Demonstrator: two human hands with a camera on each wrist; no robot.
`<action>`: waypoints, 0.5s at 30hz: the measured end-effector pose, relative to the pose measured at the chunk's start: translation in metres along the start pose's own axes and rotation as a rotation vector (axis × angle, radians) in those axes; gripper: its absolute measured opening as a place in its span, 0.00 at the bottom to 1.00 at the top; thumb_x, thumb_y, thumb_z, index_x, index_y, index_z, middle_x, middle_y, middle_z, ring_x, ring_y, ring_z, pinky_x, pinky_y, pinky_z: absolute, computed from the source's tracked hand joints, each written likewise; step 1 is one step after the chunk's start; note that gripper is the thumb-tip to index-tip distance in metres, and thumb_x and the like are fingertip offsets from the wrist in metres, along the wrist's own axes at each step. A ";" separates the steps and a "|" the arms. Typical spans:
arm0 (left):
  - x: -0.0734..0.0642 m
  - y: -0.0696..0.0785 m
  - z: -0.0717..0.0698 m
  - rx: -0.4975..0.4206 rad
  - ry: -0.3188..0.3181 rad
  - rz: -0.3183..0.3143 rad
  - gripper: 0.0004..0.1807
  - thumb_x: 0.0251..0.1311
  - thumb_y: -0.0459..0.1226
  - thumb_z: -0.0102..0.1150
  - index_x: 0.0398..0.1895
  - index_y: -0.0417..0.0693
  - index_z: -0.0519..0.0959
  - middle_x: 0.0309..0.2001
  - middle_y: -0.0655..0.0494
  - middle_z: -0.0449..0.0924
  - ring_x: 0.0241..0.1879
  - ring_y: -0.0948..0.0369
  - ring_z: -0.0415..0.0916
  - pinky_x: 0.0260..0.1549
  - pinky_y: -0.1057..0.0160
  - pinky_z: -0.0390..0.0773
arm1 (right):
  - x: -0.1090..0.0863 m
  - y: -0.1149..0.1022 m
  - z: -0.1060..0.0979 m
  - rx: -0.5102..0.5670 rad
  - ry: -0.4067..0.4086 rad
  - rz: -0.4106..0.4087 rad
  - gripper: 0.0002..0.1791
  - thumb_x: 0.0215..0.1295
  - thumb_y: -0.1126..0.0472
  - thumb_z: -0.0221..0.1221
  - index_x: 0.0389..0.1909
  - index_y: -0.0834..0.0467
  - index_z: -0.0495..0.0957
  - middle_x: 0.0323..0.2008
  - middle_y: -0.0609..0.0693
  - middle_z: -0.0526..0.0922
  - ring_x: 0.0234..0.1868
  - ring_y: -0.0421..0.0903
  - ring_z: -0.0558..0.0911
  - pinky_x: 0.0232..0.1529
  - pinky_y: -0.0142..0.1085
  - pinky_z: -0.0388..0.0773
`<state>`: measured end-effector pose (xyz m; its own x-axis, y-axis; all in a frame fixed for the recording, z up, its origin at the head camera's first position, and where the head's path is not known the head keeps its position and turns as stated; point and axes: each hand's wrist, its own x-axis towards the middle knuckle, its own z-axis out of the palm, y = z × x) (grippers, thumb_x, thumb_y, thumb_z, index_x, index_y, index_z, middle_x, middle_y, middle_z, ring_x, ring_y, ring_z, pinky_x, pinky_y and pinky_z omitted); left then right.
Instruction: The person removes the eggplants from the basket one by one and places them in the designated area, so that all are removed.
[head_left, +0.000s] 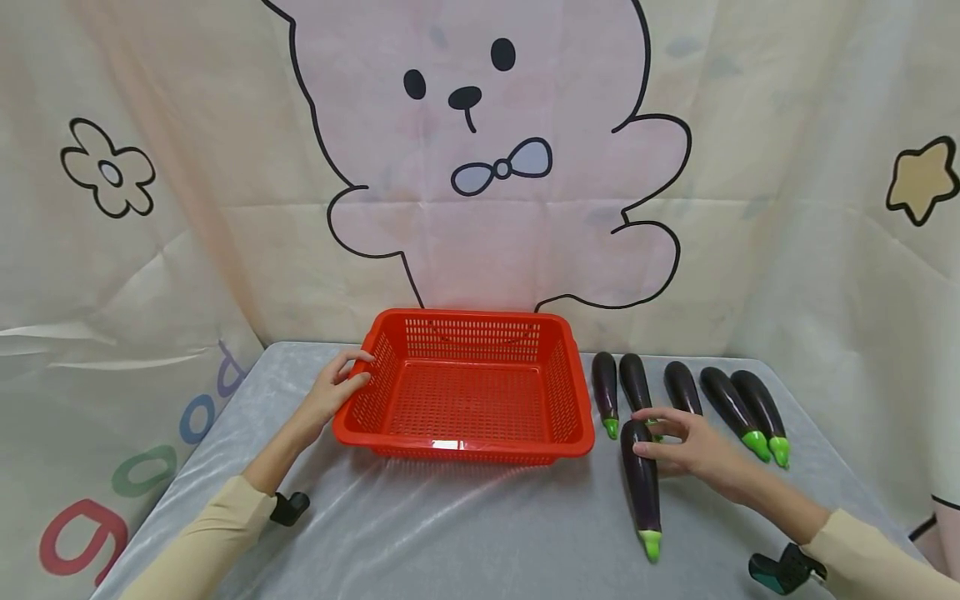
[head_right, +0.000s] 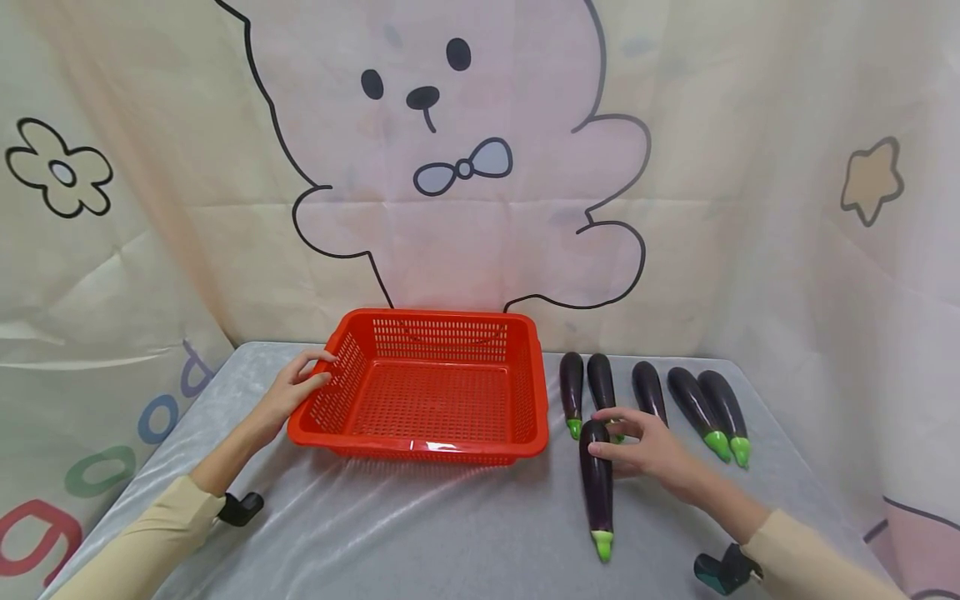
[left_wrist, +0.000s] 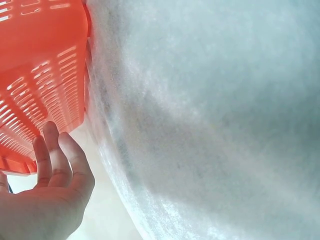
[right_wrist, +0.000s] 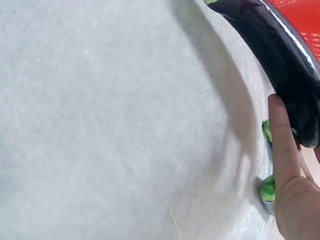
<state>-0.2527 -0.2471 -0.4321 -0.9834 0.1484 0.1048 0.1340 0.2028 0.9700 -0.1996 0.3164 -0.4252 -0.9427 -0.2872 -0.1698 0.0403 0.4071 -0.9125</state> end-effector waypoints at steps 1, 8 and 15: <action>0.000 0.000 0.000 0.002 0.001 0.000 0.19 0.76 0.35 0.52 0.65 0.39 0.67 0.61 0.30 0.68 0.46 0.43 0.76 0.38 0.57 0.84 | 0.000 0.000 0.001 0.001 -0.003 0.000 0.32 0.64 0.59 0.71 0.66 0.63 0.71 0.57 0.68 0.74 0.44 0.57 0.84 0.42 0.50 0.84; -0.001 0.002 0.000 0.005 0.003 -0.004 0.19 0.76 0.35 0.52 0.65 0.40 0.67 0.62 0.30 0.68 0.47 0.42 0.76 0.38 0.56 0.84 | 0.002 0.000 0.009 0.018 -0.016 0.005 0.33 0.64 0.59 0.71 0.65 0.65 0.70 0.56 0.68 0.75 0.43 0.56 0.84 0.40 0.50 0.85; -0.001 0.001 0.000 0.003 0.000 -0.002 0.19 0.76 0.35 0.52 0.65 0.40 0.67 0.62 0.30 0.68 0.47 0.41 0.75 0.38 0.56 0.84 | 0.003 0.003 0.013 -0.031 0.009 0.002 0.34 0.62 0.58 0.72 0.65 0.66 0.71 0.60 0.69 0.73 0.51 0.59 0.80 0.38 0.49 0.85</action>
<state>-0.2514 -0.2475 -0.4309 -0.9836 0.1484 0.1028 0.1324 0.2056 0.9696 -0.1984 0.3055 -0.4329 -0.9455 -0.2788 -0.1683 0.0322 0.4343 -0.9002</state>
